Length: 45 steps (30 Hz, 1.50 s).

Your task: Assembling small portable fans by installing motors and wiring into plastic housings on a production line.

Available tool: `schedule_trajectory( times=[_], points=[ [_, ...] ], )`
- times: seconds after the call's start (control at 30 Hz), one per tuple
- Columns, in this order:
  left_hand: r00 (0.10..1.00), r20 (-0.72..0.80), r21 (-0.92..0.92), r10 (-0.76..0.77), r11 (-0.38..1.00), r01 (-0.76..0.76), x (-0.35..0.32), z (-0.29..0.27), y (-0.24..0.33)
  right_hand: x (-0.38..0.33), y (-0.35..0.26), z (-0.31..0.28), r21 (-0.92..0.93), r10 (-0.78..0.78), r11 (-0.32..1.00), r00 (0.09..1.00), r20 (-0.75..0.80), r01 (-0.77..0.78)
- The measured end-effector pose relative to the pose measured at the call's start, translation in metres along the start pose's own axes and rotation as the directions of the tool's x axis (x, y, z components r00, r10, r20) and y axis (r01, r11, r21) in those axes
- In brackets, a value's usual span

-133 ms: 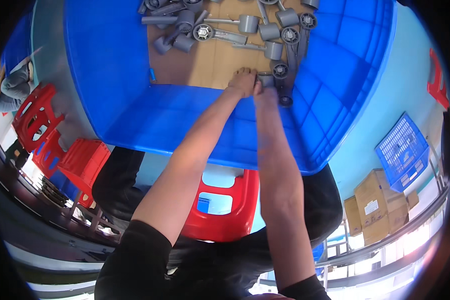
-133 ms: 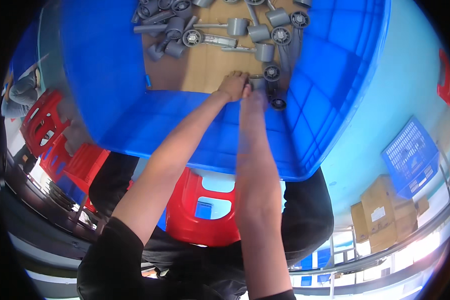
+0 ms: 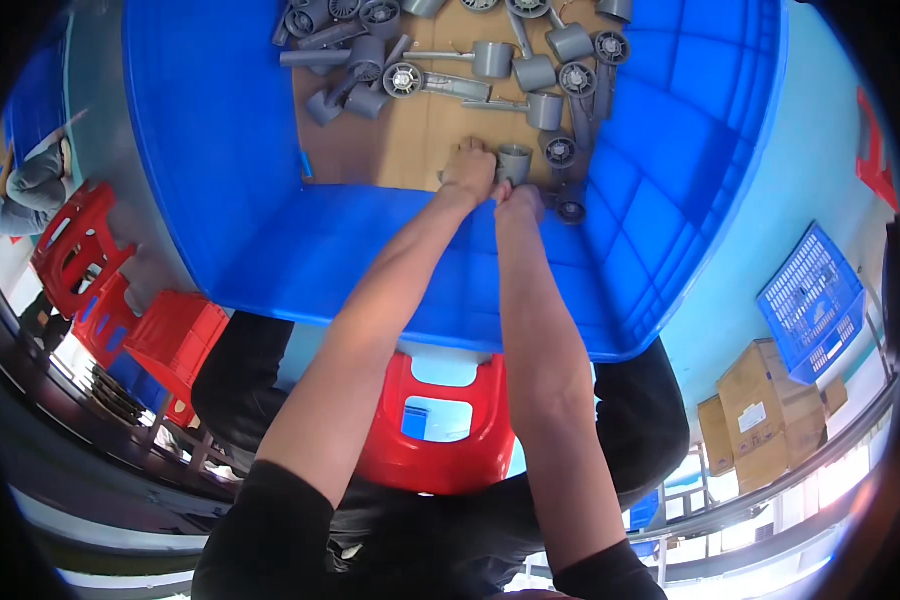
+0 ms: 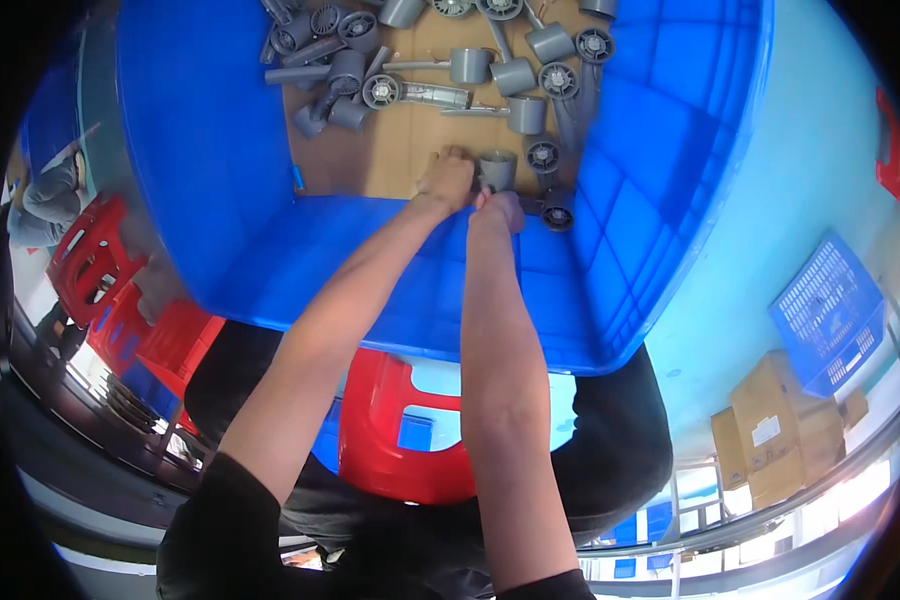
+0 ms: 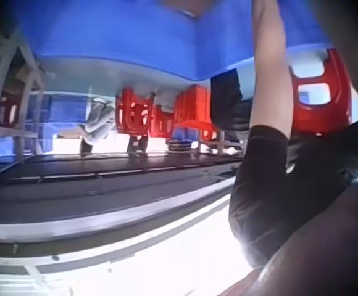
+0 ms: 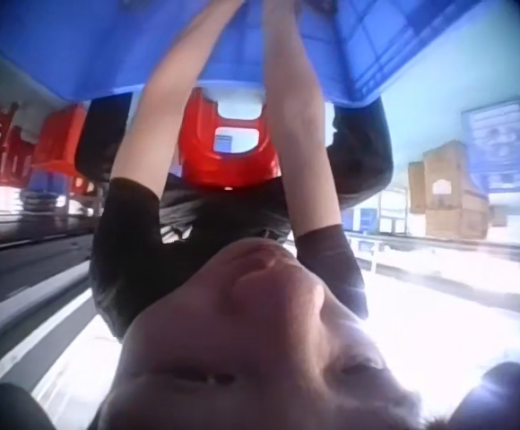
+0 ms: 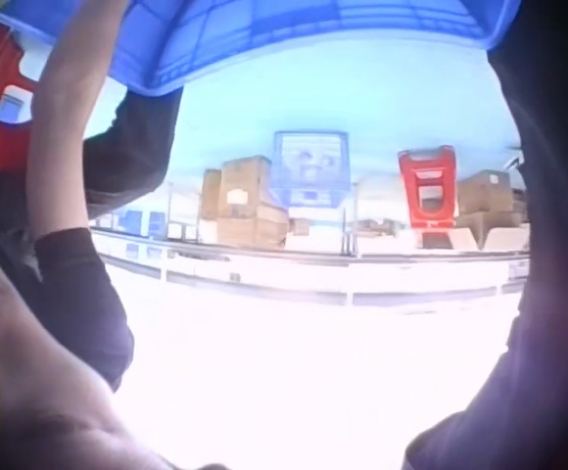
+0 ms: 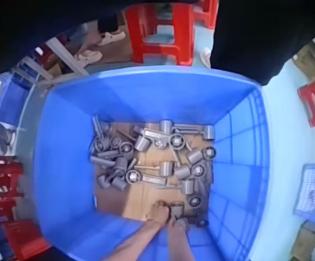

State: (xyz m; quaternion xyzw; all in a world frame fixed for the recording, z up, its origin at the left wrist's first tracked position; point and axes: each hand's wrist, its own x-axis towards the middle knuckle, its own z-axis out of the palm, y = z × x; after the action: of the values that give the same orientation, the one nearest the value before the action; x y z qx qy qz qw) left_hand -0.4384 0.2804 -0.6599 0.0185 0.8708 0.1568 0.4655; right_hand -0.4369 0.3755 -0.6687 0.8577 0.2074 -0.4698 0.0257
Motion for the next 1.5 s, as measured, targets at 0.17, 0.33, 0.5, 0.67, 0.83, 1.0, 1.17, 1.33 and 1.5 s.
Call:
schedule_trajectory(
  times=[0.17,0.33,0.5,0.67,0.83,1.0,1.17,1.33,1.5],
  points=[
    [0.79,-0.407,0.257,0.458,0.888,-0.382,0.003,-0.053,-0.016,0.045,-0.018,0.004,-0.507,-0.372,0.797,0.928,0.015,0.328],
    [0.694,-0.507,0.292,0.511,0.859,-0.42,0.027,-0.049,-0.005,0.058,-0.035,0.012,-0.224,-0.142,0.952,0.948,0.284,0.21],
    [0.755,-0.522,0.28,0.397,0.916,-0.288,0.031,-0.029,-0.022,0.03,-0.04,0.006,-0.462,0.018,0.866,0.909,0.416,0.194],
    [0.77,-0.555,0.169,0.315,0.949,-0.266,-0.005,-0.03,-0.033,0.004,-0.019,-0.015,-0.463,-0.85,-0.048,0.207,0.485,0.885],
    [0.833,-0.545,-0.198,0.098,0.95,-0.241,-0.036,-0.025,-0.041,0.063,-0.063,-0.015,-0.256,-0.767,-0.301,-0.073,0.638,0.919],
    [0.77,-0.426,-0.89,-0.476,0.373,-0.262,-0.026,-0.011,-0.041,0.04,-0.051,-0.014,-0.362,-0.75,-0.1,0.169,0.639,0.927],
    [0.852,0.018,-0.869,-0.523,-0.43,-0.246,0.007,-0.038,-0.015,0.037,-0.063,-0.018,-0.108,-0.605,-0.071,0.043,0.795,0.992],
    [0.85,-0.007,-0.663,-0.526,-0.634,-0.398,0.035,-0.048,-0.035,-0.008,-0.056,-0.014,-0.063,-0.459,0.231,0.166,0.873,0.971],
    [0.851,0.054,-0.677,-0.522,-0.646,-0.353,0.031,-0.049,-0.029,0.036,-0.096,0.016,0.021,-0.583,-0.26,-0.174,0.794,0.965]
  ],
)
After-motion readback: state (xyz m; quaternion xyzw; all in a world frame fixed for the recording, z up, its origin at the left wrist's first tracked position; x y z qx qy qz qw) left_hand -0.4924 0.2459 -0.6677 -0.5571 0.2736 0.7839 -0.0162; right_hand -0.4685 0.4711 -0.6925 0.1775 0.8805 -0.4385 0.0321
